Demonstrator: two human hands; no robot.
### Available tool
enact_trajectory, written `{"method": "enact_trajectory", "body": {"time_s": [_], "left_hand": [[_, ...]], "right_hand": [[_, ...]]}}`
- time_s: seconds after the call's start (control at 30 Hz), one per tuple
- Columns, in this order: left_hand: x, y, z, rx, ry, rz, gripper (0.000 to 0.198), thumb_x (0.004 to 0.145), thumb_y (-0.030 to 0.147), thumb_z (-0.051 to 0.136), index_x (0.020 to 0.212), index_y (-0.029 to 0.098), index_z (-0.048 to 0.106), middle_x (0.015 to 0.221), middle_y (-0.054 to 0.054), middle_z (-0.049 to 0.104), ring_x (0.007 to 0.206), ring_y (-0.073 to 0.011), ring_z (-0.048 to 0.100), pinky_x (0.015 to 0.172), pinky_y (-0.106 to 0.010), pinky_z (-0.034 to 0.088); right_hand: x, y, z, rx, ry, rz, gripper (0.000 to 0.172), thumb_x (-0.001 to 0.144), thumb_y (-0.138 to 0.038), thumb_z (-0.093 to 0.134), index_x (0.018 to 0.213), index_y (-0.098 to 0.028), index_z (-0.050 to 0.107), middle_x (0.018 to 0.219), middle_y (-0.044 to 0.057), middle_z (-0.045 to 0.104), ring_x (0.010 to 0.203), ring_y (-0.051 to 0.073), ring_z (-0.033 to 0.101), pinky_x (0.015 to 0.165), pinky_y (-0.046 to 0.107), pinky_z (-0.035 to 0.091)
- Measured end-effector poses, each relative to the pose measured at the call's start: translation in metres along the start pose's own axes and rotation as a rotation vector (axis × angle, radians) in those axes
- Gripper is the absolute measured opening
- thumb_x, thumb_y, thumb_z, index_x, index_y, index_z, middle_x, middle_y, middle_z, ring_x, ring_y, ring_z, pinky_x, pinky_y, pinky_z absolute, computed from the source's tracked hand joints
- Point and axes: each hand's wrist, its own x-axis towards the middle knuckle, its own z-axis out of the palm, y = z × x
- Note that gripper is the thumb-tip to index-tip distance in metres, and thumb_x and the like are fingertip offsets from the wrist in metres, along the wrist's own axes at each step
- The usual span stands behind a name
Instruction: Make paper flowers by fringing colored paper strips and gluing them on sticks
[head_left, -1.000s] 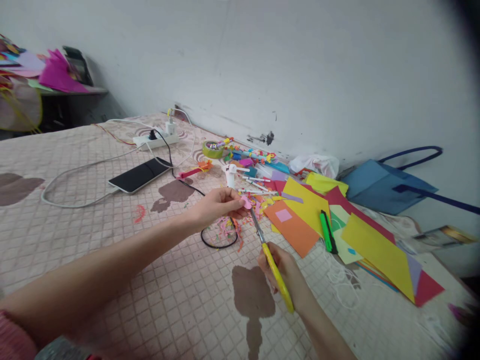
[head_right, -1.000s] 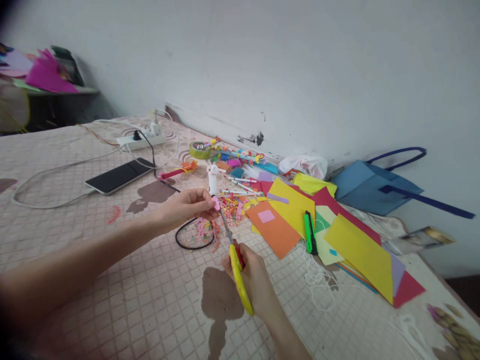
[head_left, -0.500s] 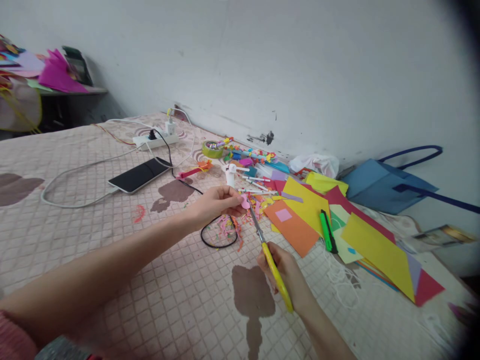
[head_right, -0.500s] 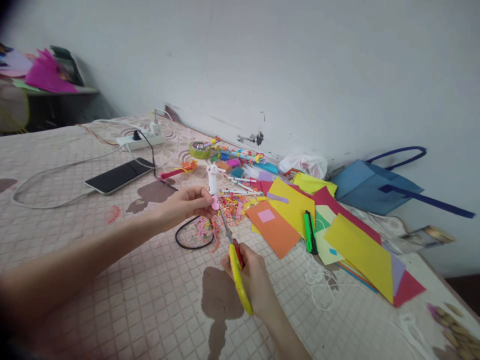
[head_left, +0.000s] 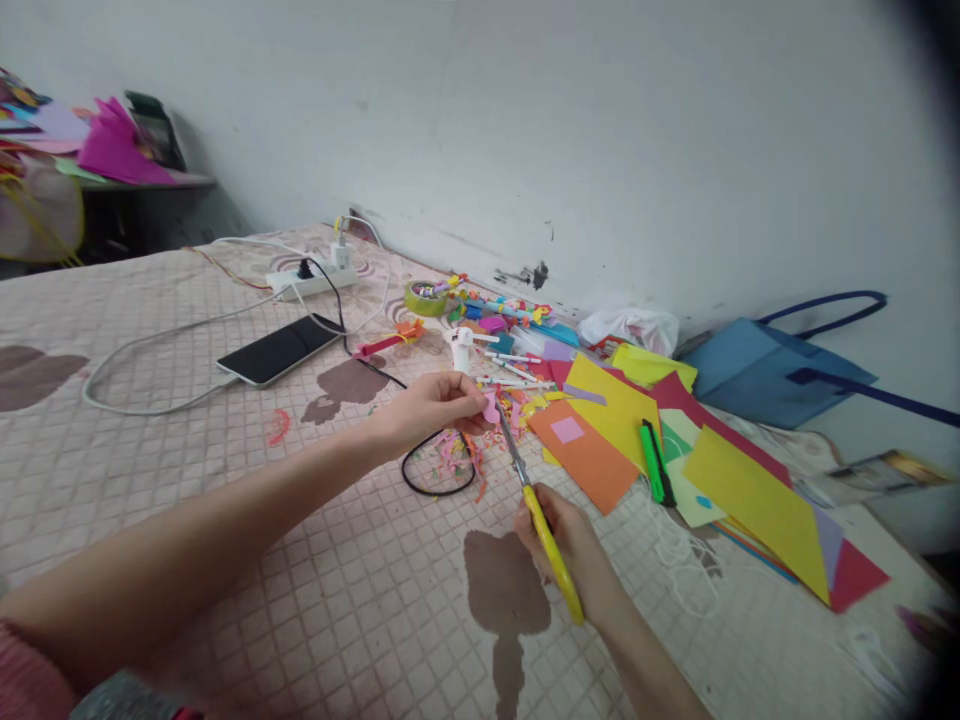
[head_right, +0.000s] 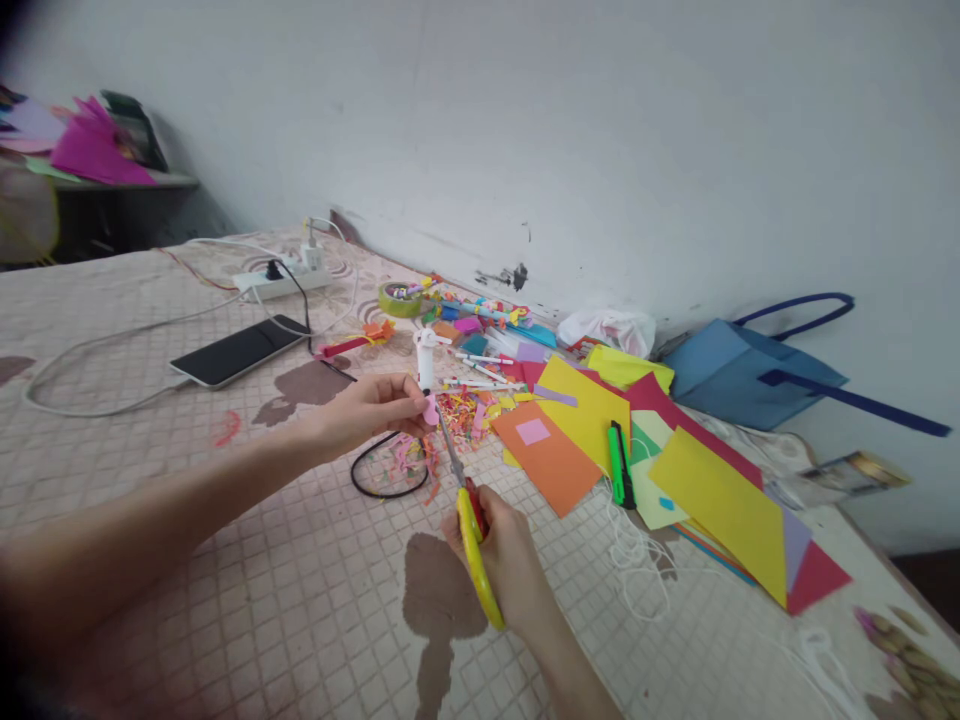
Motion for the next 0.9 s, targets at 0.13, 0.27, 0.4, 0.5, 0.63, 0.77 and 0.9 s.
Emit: {"method": "enact_trajectory", "body": {"time_s": [0.13,0.27,0.4,0.5,0.63,0.77,0.9], "left_hand": [[-0.0001,0.0004,-0.0005,-0.012,0.009,-0.014,0.016,0.076,0.024,0.066,0.073,0.012,0.055,0.076,-0.004,0.068,0.069,-0.0099,0.063,0.071,-0.025,0.05],[-0.0001,0.0028,-0.0002,-0.018,0.012,-0.017,0.016,0.076,0.023,0.065,0.073,0.011,0.056,0.075,-0.005,0.067,0.067,-0.01,0.063,0.071,-0.026,0.05],[0.0004,0.0051,-0.0006,-0.017,0.032,-0.018,0.016,0.077,0.023,0.065,0.072,0.011,0.056,0.073,-0.005,0.066,0.066,-0.0095,0.062,0.071,-0.026,0.05],[0.001,0.0054,-0.0017,-0.014,0.041,-0.008,0.018,0.076,0.025,0.066,0.072,0.011,0.056,0.073,-0.004,0.065,0.068,-0.0096,0.061,0.072,-0.027,0.05],[0.0013,0.0039,-0.0032,-0.02,0.04,-0.009,0.019,0.075,0.028,0.067,0.073,0.012,0.057,0.073,-0.003,0.065,0.068,-0.0094,0.061,0.074,-0.027,0.05],[0.0005,0.0031,-0.0026,0.02,0.01,-0.064,0.02,0.075,0.03,0.067,0.076,0.011,0.059,0.078,-0.004,0.065,0.069,-0.0103,0.063,0.073,-0.027,0.05],[-0.0004,0.0047,-0.0007,0.017,0.021,-0.09,0.02,0.074,0.027,0.068,0.074,0.01,0.058,0.078,-0.006,0.067,0.067,-0.0105,0.064,0.071,-0.026,0.05]], "right_hand": [[-0.0017,-0.0034,-0.0019,0.091,-0.072,0.065,0.024,0.081,-0.039,0.052,0.068,-0.021,0.044,0.048,-0.008,0.038,0.036,0.007,0.034,0.037,0.019,0.033],[-0.0024,-0.0025,-0.0011,0.108,-0.081,0.107,0.027,0.079,-0.042,0.056,0.067,-0.021,0.043,0.047,-0.01,0.036,0.032,0.006,0.032,0.035,0.019,0.032],[-0.0025,-0.0003,0.0009,0.103,-0.061,0.119,0.029,0.078,-0.043,0.056,0.066,-0.022,0.041,0.045,-0.01,0.035,0.033,0.006,0.033,0.034,0.019,0.031],[-0.0032,-0.0004,0.0011,0.108,-0.069,0.123,0.027,0.079,-0.041,0.056,0.067,-0.021,0.042,0.048,-0.009,0.036,0.033,0.006,0.033,0.033,0.018,0.031],[-0.0032,-0.0013,0.0006,0.112,-0.079,0.125,0.025,0.081,-0.039,0.055,0.067,-0.022,0.041,0.047,-0.01,0.034,0.032,0.006,0.031,0.033,0.018,0.03],[-0.0025,-0.0029,0.0,0.115,-0.083,0.132,0.025,0.081,-0.038,0.055,0.067,-0.022,0.041,0.046,-0.01,0.033,0.032,0.006,0.032,0.032,0.018,0.03],[-0.0032,-0.0048,-0.0004,0.103,-0.076,0.126,0.026,0.08,-0.039,0.056,0.067,-0.022,0.041,0.048,-0.01,0.033,0.033,0.006,0.031,0.032,0.018,0.029]]}}
